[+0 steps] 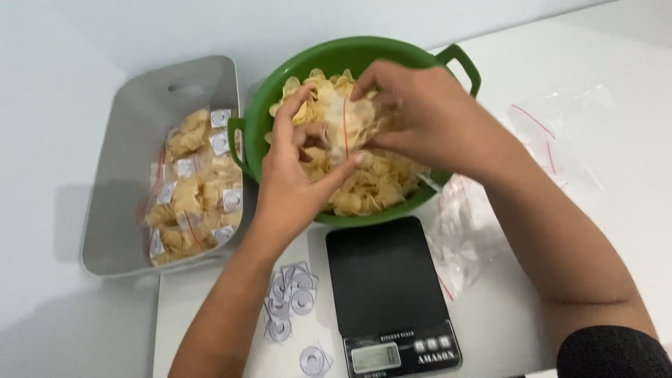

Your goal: Scooping chips from a bowl into small plastic bags and weighing them on a digital scale.

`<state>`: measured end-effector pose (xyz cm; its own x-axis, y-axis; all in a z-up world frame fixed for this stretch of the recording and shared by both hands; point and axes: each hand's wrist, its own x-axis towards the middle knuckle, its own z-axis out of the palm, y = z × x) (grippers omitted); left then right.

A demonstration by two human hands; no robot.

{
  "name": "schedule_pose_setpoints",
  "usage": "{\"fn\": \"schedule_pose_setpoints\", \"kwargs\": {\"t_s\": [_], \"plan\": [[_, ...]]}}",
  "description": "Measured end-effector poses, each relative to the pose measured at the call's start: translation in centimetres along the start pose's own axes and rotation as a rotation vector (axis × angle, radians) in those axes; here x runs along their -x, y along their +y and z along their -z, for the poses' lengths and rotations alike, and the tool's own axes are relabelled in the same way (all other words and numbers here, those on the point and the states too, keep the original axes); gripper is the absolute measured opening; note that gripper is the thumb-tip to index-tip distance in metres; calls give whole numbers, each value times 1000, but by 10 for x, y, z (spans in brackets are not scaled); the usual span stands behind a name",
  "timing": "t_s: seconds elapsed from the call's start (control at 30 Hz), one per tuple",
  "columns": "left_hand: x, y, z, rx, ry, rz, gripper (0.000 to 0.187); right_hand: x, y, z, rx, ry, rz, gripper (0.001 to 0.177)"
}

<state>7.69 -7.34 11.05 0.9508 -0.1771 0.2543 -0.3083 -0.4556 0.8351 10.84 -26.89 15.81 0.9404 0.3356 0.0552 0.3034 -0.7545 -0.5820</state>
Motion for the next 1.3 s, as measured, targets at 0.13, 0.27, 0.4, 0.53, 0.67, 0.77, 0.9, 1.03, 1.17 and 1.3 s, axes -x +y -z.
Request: {"fn": "schedule_pose_setpoints", "kwargs": {"t_s": [0.13, 0.27, 0.4, 0.53, 0.67, 0.77, 0.9, 1.03, 1.17, 1.3], "plan": [[-8, -9, -4, 102, 115, 115, 82, -11, 20, -6, 81, -51, 169, 37], [-7, -16, -12, 29, 205, 76, 51, -10, 25, -8, 18, -115, 305, 26], [-1, -22, -17, -320, 271, -23, 34, -6, 25, -12, 128, -18, 421, 45], [6, -32, -24, -450, 355, -170, 32, -2, 20, -22, 194, 6, 336, 42], [12, -28, -25, -355, 311, -309, 26, 1, 9, -21, 172, -60, 169, 22], [16, -17, -23, -254, 214, -218, 21, 2, 16, -16, 175, 12, 178, 15], [19, -11, -28, -291, 123, -346, 15, 5, 15, -18, 185, 120, 302, 21], [22, -7, -28, -269, 70, -395, 28, 3, 21, -16, 212, 128, 316, 29], [23, -3, -24, -208, 30, -328, 39, 3, 16, -7, 74, 68, 188, 30], [25, -3, -27, -133, -37, -194, 45, 5, 20, -17, 116, 100, 296, 22]]}}
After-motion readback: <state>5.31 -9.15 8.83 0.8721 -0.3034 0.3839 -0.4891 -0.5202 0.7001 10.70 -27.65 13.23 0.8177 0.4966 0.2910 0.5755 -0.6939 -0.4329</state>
